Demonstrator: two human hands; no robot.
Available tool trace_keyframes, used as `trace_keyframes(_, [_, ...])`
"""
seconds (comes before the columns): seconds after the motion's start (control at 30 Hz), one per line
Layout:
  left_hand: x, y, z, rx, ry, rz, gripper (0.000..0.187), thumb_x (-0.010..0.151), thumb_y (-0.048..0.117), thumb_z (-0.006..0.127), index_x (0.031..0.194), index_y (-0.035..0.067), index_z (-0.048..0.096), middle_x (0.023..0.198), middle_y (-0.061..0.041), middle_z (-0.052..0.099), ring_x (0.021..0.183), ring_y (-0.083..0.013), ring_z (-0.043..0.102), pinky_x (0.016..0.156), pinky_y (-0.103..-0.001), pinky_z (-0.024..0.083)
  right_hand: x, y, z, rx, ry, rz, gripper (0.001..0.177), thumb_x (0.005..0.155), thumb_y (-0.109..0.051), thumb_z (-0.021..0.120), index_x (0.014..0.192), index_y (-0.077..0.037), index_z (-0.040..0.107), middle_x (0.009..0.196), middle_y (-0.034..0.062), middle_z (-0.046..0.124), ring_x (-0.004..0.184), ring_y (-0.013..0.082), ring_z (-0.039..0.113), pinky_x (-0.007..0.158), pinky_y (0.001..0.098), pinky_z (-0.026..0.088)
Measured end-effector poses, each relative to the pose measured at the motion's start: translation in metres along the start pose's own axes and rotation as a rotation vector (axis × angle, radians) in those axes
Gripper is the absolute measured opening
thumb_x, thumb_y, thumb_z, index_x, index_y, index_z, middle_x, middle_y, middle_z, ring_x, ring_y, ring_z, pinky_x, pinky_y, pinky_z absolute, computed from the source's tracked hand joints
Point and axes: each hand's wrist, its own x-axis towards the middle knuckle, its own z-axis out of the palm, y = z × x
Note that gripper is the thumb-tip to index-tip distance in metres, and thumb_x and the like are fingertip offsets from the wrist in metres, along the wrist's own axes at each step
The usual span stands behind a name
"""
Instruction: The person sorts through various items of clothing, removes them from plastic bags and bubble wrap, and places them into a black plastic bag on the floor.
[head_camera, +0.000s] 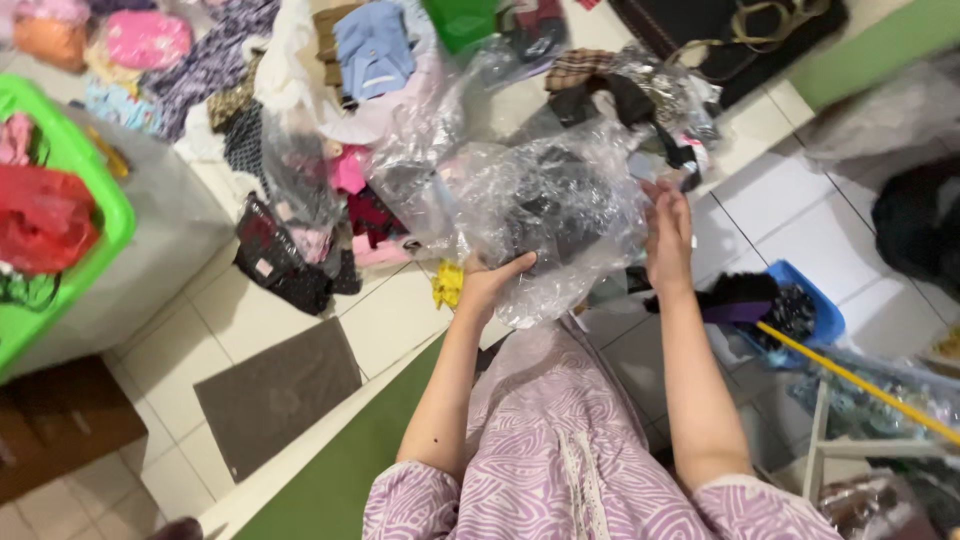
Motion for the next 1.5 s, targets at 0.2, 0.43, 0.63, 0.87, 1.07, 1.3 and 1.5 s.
trace_keyframes(0.2, [0.01,0.002,0.037,0.19,-0.368,0.025,0.093,0.068,0.025,0.108,0.146,-0.006,0.067,0.132,-0.014,0.081,0.117,-0.0237,0.078,0.103,-0.036,0.064,-0.056,-0.142,-0.017,-0.116,-0.154,-0.246,0.096,0.089,-0.01,0.098,0.163,-0.002,0.039,0.158,0.0108,0.061,0.139,0.0188,0.065,0.112,0.0327,0.059])
trace_keyframes(0.43, [0.045,-0.046,0.102,0.2,-0.386,0.128,0.096,0.1,0.048,0.094,0.16,-0.012,0.049,0.153,-0.017,0.069,0.141,-0.0237,0.067,0.119,-0.033,0.051,-0.074,-0.136,-0.109,-0.066,0.183,-0.209,0.028,0.116,-0.013,0.08,0.138,0.001,0.074,0.126,0.0041,0.081,0.113,0.0092,0.071,0.102,0.0263,0.058])
trace_keyframes(0.63, [-0.008,-0.002,0.173,0.086,-0.556,0.038,0.088,0.091,0.04,0.096,0.152,-0.013,0.061,0.138,-0.018,0.076,0.121,-0.0246,0.076,0.104,-0.037,0.061,-0.08,-0.126,-0.175,-0.193,0.487,-0.158,0.031,0.119,-0.031,0.072,0.111,-0.001,0.074,0.099,-0.0039,0.068,0.091,0.0055,0.054,0.082,0.0286,0.047])
trace_keyframes(0.87, [-0.058,0.034,0.224,0.217,-0.721,0.11,0.084,0.08,0.014,0.095,0.154,-0.003,0.06,0.132,-0.013,0.078,0.114,-0.0227,0.076,0.094,-0.041,0.064,-0.068,-0.141,-0.253,-0.158,0.485,0.093,0.069,0.116,-0.054,0.077,0.072,-0.011,0.047,0.072,-0.0112,0.041,0.071,0.0075,0.033,0.064,0.0338,0.028])
trace_keyframes(1.07, [-0.007,0.003,0.217,0.228,-0.868,0.317,0.076,0.085,0.004,0.095,0.154,-0.003,0.063,0.141,-0.011,0.078,0.129,-0.02,0.073,0.115,-0.036,0.058,-0.056,-0.189,-0.356,-0.234,0.326,0.169,0.021,0.105,-0.03,0.085,0.094,-0.013,0.078,0.072,-0.008,0.06,0.062,0.0074,0.05,0.057,0.0305,0.037])
trace_keyframes(1.3, [-0.021,-0.008,0.238,0.158,-0.826,0.066,0.075,0.082,-0.001,0.091,0.152,-0.003,0.064,0.133,-0.011,0.08,0.12,-0.0213,0.076,0.109,-0.038,0.06,-0.043,-0.176,-0.409,0.767,0.116,0.4,0.015,0.116,-0.018,0.076,0.125,-0.006,0.08,0.08,0.0029,0.071,0.07,0.0192,0.069,0.069,0.0362,0.057])
trace_keyframes(1.5, [-0.02,-0.019,0.249,0.115,-0.805,0.039,0.067,0.083,0.002,0.089,0.146,-0.005,0.067,0.126,-0.009,0.081,0.116,-0.0205,0.076,0.107,-0.037,0.059,-0.096,-0.275,-0.353,0.774,0.169,0.419,0.068,0.108,-0.055,0.057,0.14,0.005,0.067,0.124,0.0176,0.078,0.109,0.0346,0.077,0.091,0.045,0.069])
